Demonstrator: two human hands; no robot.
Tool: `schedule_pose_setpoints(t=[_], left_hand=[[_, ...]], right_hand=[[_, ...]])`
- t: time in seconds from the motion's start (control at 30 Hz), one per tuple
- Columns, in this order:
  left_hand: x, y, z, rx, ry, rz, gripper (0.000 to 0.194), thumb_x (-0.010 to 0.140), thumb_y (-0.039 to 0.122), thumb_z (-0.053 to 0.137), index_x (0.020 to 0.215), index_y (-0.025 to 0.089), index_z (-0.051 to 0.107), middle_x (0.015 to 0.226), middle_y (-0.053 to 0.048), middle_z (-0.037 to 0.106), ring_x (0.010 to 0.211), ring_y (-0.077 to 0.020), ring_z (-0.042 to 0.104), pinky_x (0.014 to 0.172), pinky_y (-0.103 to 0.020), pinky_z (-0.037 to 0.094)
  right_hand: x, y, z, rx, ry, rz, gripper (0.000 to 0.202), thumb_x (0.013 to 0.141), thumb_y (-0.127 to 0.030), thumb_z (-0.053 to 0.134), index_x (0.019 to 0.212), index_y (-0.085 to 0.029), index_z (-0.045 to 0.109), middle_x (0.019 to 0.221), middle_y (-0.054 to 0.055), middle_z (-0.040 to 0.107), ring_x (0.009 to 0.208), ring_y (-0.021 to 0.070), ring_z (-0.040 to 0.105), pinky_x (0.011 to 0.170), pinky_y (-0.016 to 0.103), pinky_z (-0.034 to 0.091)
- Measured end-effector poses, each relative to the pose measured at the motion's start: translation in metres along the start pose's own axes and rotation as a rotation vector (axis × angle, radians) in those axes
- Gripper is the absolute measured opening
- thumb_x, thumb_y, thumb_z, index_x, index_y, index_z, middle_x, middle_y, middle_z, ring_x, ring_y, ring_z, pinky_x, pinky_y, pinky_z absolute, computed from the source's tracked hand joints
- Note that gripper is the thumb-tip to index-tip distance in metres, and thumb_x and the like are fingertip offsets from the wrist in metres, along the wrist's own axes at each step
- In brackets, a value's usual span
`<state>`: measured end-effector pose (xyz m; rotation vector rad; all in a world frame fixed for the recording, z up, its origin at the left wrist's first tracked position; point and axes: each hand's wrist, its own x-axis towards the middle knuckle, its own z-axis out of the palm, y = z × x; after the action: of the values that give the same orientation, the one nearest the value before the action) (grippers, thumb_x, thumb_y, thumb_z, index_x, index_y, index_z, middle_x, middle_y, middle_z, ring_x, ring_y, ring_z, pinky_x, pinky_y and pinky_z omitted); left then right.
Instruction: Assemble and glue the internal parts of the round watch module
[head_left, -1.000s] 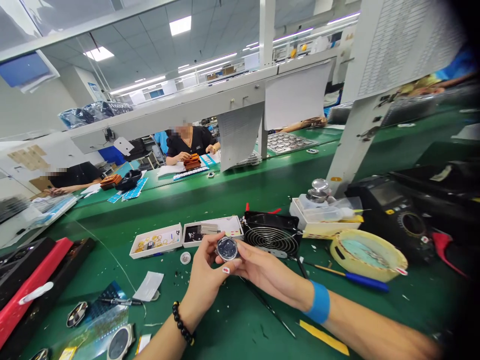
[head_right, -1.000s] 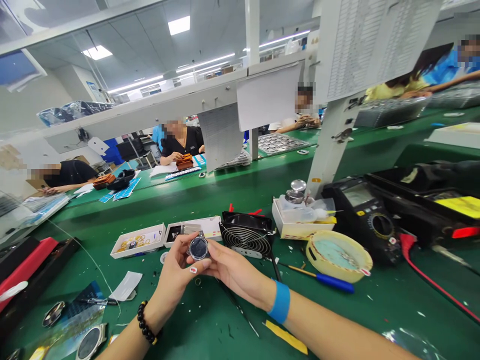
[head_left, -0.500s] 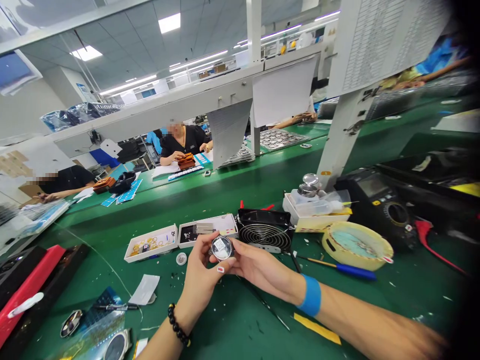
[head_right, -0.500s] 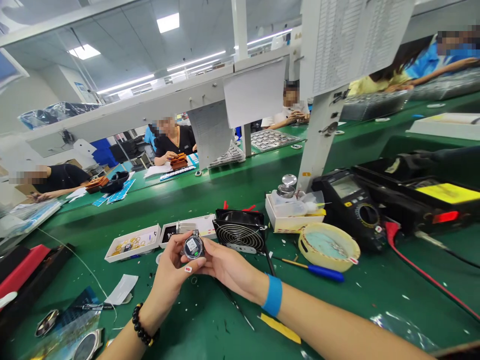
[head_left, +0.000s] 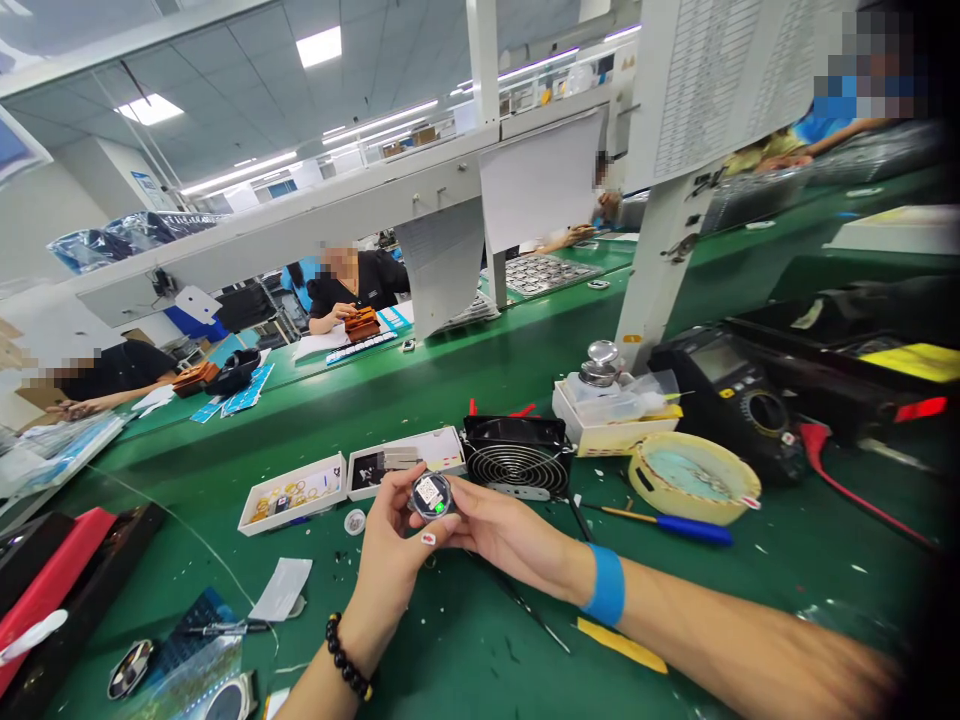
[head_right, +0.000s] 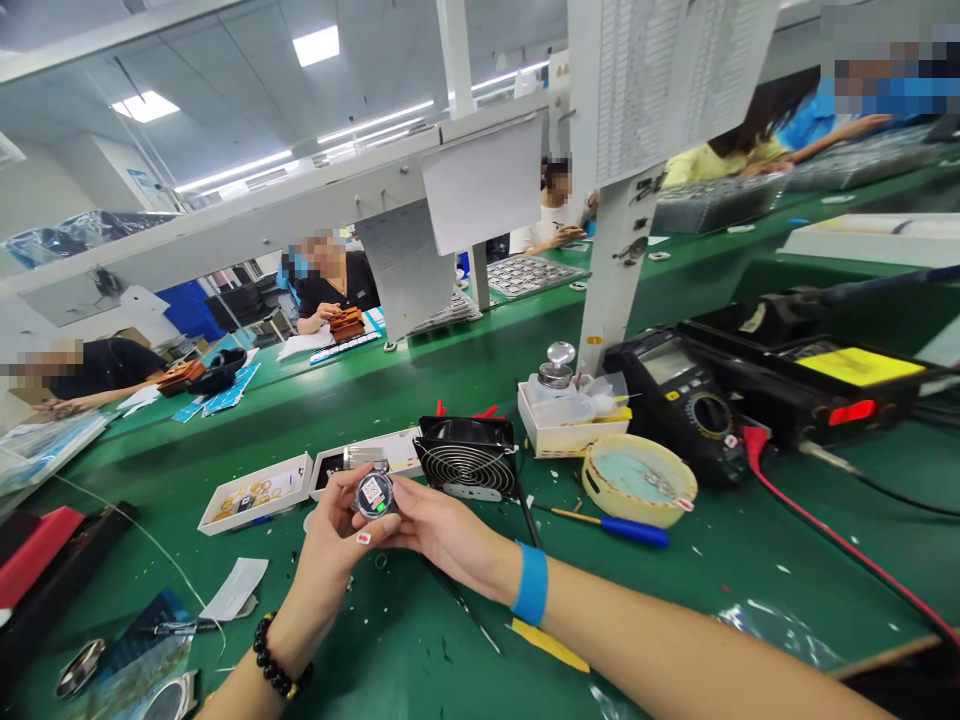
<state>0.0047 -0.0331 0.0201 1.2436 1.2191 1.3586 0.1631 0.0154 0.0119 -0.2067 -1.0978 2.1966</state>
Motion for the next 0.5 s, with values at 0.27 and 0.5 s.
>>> schedule_pose_setpoints(t=[0.27,0.5], left_hand=[[-0.0003,-0.0012,0.001,0.021,0.015,0.03,0.064,0.075,0.036,0.085,0.126,0.019,0.053,0.117,-0.009,0.062,0.106,-0.0198,0.06,0.092,-0.026,0.048],[-0.0007,-0.0016,0.001,0.02,0.019,0.047,0.063,0.075,0.036,0.086,0.126,0.018,0.053,0.113,-0.008,0.063,0.103,-0.0186,0.06,0.089,-0.024,0.049]], right_hand=[[0.001,0.0059,-0.0053,0.022,-0.001,-0.007,0.038,0.097,-0.048,0.062,0.123,-0.022,0.068,0.114,0.011,0.069,0.106,0.0211,0.066,0.096,0.032,0.05],[0.0004,0.0046,-0.0055,0.014,-0.014,-0.004,0.036,0.101,-0.044,0.057,0.125,-0.02,0.066,0.114,0.012,0.07,0.108,0.0207,0.065,0.097,0.032,0.049]])
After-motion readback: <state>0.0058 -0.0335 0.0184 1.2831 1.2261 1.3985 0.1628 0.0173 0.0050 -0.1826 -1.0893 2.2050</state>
